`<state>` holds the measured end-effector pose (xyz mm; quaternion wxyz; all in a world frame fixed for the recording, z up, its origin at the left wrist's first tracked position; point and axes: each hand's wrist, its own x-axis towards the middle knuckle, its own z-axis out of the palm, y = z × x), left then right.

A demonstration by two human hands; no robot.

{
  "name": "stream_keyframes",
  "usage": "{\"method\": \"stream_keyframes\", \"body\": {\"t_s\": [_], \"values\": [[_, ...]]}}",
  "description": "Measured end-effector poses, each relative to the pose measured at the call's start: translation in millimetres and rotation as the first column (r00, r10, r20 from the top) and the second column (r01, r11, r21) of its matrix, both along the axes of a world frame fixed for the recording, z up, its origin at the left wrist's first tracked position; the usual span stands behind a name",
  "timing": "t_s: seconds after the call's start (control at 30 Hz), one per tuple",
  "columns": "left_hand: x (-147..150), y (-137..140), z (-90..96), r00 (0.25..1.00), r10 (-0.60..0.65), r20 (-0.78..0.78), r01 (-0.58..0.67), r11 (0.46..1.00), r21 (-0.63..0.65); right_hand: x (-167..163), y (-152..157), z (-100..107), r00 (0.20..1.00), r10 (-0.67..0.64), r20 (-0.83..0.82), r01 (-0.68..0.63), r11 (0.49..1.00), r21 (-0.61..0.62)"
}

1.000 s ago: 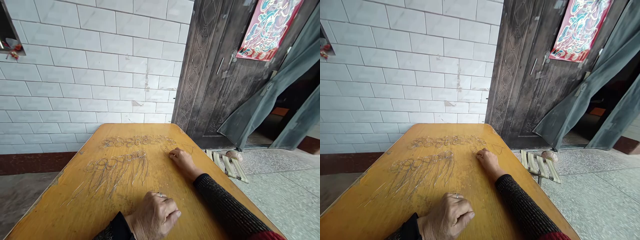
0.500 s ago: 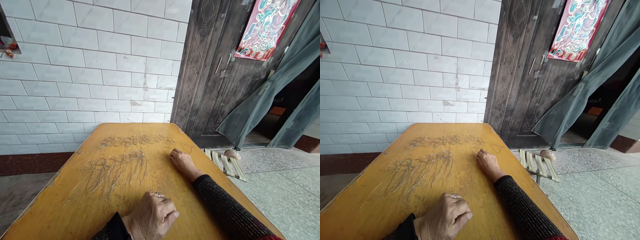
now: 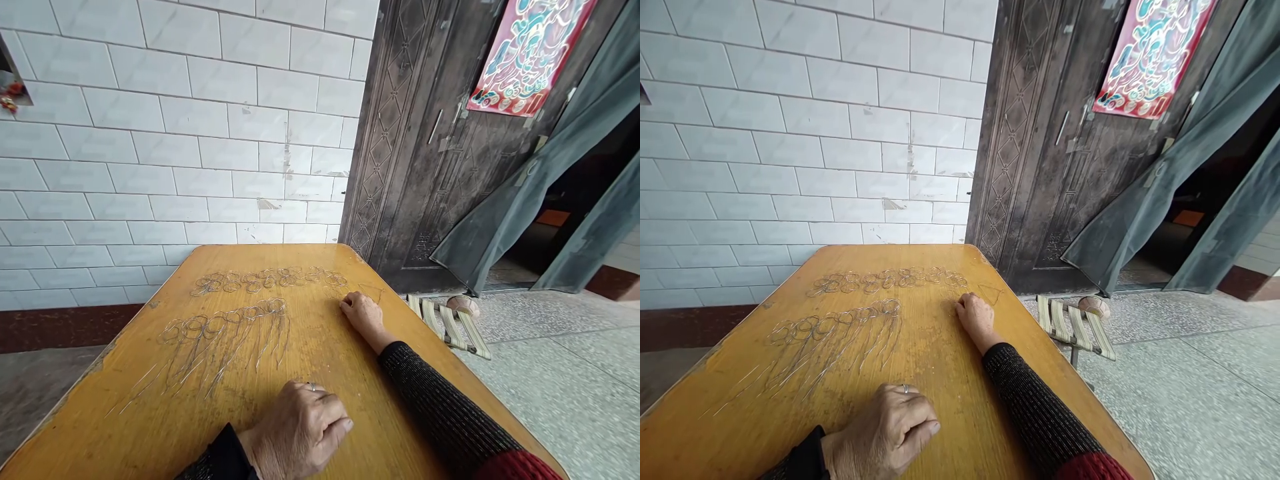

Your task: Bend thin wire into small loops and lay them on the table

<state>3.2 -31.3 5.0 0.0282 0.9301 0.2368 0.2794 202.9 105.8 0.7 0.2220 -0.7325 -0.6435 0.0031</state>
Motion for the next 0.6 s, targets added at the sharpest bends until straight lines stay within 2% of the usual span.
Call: {"method": "stream_keyframes", "body": {"t_s": [0.33,0.6], "values": [[-1.3,4.5,-0.7,0.994,0.032,0.103,-0.023,0.996,-0.081,3.7,-0.9,1.4,0.994,-0.061,-0.086,0.064,0.997,0.040],[-1.4,5.5,0.4,0.993,0.055,0.101,-0.045,0.993,-0.107,10.5,-1.9,1.8,0.998,-0.058,-0.040,0.060,0.997,0.053]]}}
